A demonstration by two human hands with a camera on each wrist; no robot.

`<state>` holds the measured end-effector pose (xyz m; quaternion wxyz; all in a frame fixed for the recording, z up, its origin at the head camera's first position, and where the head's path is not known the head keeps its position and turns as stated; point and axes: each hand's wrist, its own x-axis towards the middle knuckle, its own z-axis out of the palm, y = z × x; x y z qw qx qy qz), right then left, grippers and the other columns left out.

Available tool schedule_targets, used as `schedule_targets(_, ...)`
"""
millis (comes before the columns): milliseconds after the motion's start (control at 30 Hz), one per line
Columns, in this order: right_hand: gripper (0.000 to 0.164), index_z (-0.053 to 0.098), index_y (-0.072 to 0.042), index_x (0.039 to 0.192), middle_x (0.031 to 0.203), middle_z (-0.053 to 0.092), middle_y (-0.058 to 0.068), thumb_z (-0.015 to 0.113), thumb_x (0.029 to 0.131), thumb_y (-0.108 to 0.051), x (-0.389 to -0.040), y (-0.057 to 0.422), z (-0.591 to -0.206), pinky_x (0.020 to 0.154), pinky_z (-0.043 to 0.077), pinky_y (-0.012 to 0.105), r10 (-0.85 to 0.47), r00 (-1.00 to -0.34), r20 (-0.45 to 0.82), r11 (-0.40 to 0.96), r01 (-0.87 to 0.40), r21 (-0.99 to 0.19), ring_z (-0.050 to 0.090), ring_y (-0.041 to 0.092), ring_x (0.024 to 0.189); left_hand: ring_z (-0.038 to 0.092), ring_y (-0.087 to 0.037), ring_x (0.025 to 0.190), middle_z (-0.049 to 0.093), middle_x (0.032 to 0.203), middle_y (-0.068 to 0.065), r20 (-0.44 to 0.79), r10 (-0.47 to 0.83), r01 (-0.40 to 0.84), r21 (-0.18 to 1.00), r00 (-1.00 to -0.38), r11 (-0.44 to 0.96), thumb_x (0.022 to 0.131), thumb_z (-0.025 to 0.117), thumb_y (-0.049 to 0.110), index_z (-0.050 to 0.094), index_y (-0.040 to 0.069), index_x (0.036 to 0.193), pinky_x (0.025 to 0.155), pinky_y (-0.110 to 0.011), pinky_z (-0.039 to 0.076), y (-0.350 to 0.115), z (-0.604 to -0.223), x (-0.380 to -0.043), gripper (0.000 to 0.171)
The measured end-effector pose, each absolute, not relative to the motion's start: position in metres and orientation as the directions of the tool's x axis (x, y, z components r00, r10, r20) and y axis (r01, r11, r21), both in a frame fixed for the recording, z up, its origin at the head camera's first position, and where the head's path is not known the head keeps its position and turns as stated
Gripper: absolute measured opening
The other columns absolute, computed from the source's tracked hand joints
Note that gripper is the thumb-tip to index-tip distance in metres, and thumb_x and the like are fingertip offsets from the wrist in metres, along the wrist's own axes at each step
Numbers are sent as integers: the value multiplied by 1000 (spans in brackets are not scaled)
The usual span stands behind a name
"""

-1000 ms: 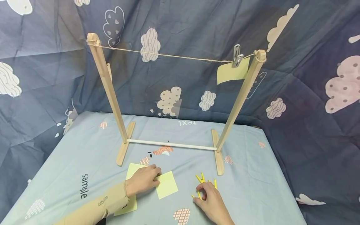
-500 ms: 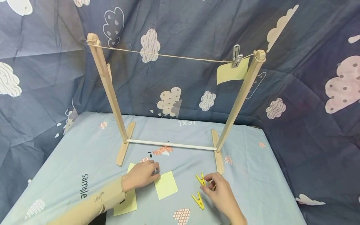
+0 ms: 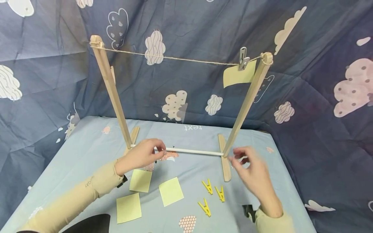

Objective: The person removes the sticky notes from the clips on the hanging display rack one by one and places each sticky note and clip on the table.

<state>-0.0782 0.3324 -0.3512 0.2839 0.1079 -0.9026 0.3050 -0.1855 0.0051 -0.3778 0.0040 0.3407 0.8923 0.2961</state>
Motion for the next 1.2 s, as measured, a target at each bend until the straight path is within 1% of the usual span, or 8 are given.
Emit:
schedule_targets(133, 29, 63, 1, 92, 83, 60, 9, 70, 66, 12, -85, 328, -305, 67, 42, 8, 17, -736, 677, 751, -438, -495, 54, 2, 77, 52, -4, 60, 60, 79, 9, 264, 602, 616, 601, -754, 509, 85, 56, 23, 64, 18, 89, 56, -20, 43, 7, -353, -194, 10)
schedule_targets(300, 29, 59, 13, 94, 86, 60, 10, 64, 66, 18, -93, 316, -248, 70, 45, 12, 61, -659, 750, 660, -537, -525, 57, 6, 77, 51, -7, 60, 62, 82, 7, 379, 552, 641, 640, -743, 423, 86, 56, 21, 64, 17, 90, 57, -21, 44, 11, -326, -204, 10)
schedule_targets(433, 32, 58, 13, 98, 91, 62, 9, 66, 67, 15, -107, 316, -215, 70, 46, 13, 78, -607, 791, 638, -580, -507, 60, 9, 82, 54, -11, 58, 62, 85, 4, 425, 509, 626, 706, -749, 332, 86, 58, 19, 64, 15, 93, 54, -25, 44, 19, -304, -210, 11)
schedule_targets(600, 35, 59, 7, 103, 99, 62, 11, 65, 69, 11, -124, 307, -181, 72, 47, 15, 98, -574, 813, 636, -593, -494, 61, 15, 89, 59, -12, 58, 61, 89, 3, 395, 467, 536, 815, -791, 219, 86, 60, 21, 63, 14, 99, 55, -28, 47, 33, -279, -213, 15)
schedule_targets(733, 36, 59, 2, 107, 104, 61, 7, 62, 72, 10, -131, 293, -160, 77, 47, 16, 99, -590, 801, 622, -592, -513, 60, 16, 95, 62, -20, 64, 62, 95, -4, 354, 436, 443, 889, -828, 120, 86, 59, 16, 62, 8, 102, 59, -28, 47, 45, -257, -206, 18)
schedule_targets(867, 39, 57, -4, 112, 110, 58, 2, 62, 75, 6, -143, 290, -150, 79, 46, 14, 88, -646, 758, 651, -539, -534, 56, 12, 102, 64, -25, 70, 62, 95, -5, 308, 422, 341, 940, -853, 4, 85, 60, 18, 62, 11, 103, 61, -32, 49, 61, -258, -213, 19)
schedule_targets(967, 43, 54, -8, 117, 115, 55, 2, 62, 76, 3, -153, 293, -147, 80, 45, 12, 83, -687, 721, 683, -488, -544, 54, 10, 105, 65, -24, 71, 63, 92, -4, 289, 415, 279, 956, -863, -85, 85, 62, 21, 62, 14, 103, 65, -34, 51, 74, -264, -222, 20)
schedule_targets(1200, 44, 51, -12, 123, 120, 53, 4, 62, 81, -5, -163, 294, -140, 82, 43, 10, 63, -757, 651, 762, -384, -521, 52, 4, 106, 66, -24, 75, 64, 96, -7, 253, 395, 181, 961, -883, -209, 84, 62, 18, 60, 10, 106, 67, -28, 51, 97, -257, -225, 23)
